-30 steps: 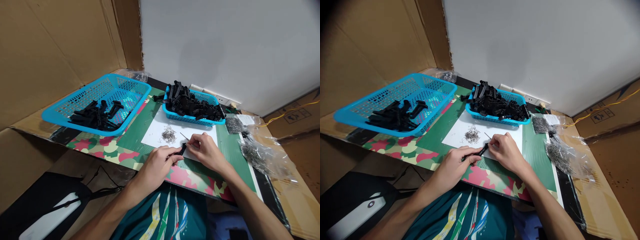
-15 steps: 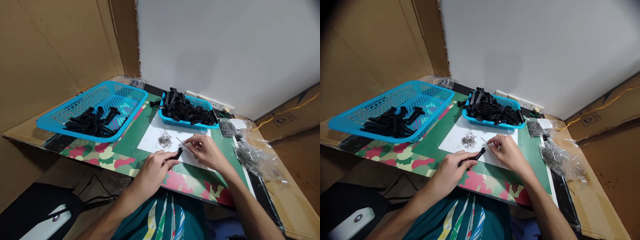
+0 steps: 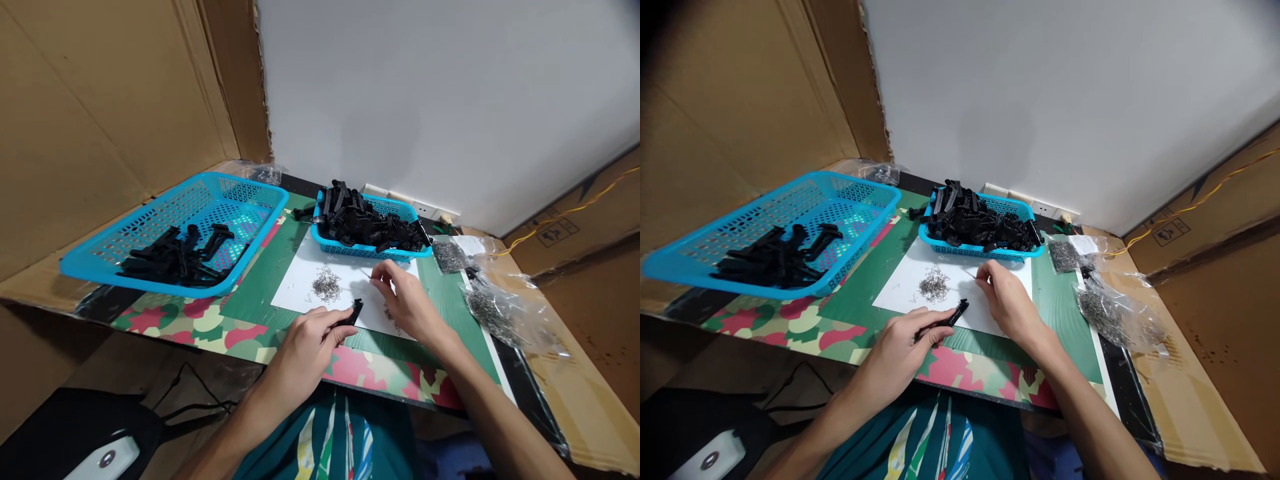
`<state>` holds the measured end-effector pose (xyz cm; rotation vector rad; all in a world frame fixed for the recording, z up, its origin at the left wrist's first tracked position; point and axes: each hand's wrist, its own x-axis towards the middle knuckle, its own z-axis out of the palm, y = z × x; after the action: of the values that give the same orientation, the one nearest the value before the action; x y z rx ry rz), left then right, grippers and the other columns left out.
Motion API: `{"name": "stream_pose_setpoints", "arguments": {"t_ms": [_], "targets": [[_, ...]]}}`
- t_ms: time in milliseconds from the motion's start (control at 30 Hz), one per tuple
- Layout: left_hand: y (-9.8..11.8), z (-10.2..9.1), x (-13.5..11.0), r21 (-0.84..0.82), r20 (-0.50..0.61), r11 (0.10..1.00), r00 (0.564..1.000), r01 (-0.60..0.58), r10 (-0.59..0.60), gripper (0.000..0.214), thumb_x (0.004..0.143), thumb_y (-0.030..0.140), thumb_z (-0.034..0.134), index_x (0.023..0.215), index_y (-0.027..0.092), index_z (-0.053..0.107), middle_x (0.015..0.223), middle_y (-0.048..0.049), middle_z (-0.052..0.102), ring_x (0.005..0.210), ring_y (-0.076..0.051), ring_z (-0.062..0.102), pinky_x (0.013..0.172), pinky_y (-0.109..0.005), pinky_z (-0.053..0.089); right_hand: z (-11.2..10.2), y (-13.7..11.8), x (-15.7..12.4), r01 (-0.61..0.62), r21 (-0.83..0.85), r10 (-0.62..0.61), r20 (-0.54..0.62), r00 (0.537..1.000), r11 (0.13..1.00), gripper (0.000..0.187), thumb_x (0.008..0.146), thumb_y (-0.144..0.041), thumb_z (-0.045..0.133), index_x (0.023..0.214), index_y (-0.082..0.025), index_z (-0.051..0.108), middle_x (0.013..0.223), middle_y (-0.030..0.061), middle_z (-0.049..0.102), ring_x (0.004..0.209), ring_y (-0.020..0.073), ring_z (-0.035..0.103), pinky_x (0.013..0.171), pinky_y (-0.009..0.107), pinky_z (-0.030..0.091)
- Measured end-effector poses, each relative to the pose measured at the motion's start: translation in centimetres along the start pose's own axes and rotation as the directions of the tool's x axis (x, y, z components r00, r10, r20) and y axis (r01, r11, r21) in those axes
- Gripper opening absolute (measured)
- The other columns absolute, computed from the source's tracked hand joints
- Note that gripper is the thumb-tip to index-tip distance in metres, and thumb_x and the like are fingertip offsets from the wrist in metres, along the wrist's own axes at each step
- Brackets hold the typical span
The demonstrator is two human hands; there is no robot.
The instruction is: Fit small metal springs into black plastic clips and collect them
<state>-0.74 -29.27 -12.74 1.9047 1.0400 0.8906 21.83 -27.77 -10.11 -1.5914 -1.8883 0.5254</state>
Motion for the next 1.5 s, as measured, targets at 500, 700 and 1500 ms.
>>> {"name": "stream_pose_setpoints", "arguments": {"t_ms": [500, 700, 1500], "targets": [[0.4, 0.0, 0.2, -0.035, 0.011, 0.999, 0.999, 0.039, -0.039, 0.030, 0.094, 0.007, 0.065, 0.115, 0.020, 0.082, 0.093, -0.0038, 0.081, 0.077, -0.016, 0.075, 0.070, -0.023, 0.058, 0.9, 0.1, -0.3, -0.145, 0.575, 0.131, 0.066, 0.989, 0.805, 0.034, 0.090, -0.048, 0.078, 0.104, -0.022, 0.062, 0.089, 0.0054, 0.076, 0.079, 0.0227, 0.079, 0.077, 0.037, 0.067], [0.2, 0.1, 0.2, -0.065, 0.027, 0.995, 0.997, 0.069, -0.068, 0.034, 0.094, 0.007, 0.060, 0.117, 0.020, 0.081, 0.094, -0.0041, 0.081, 0.077, -0.016, 0.076, 0.072, -0.024, 0.059, 0.9, -0.2, -0.6, -0.143, 0.511, 0.139, 0.045, 0.989, 0.847, 0.025, 0.092, -0.041, 0.075, 0.098, -0.021, 0.062, 0.086, 0.0048, 0.074, 0.076, 0.0233, 0.080, 0.073, 0.036, 0.067], [1.2, -0.6, 0.6, -0.015, 0.020, 0.995, 0.995, 0.103, -0.103, 0.024, 0.096, 0.025, 0.058, 0.101, 0.018, 0.081, 0.072, -0.0006, 0.071, 0.069, -0.017, 0.065, 0.067, -0.025, 0.050, 1.2, -0.4, -0.6, -0.011, 0.496, 0.034, -0.036, 0.999, 0.868, 0.011, 0.096, -0.030, 0.065, 0.100, -0.023, 0.057, 0.086, 0.0035, 0.073, 0.079, 0.0208, 0.076, 0.075, 0.034, 0.062]]}}
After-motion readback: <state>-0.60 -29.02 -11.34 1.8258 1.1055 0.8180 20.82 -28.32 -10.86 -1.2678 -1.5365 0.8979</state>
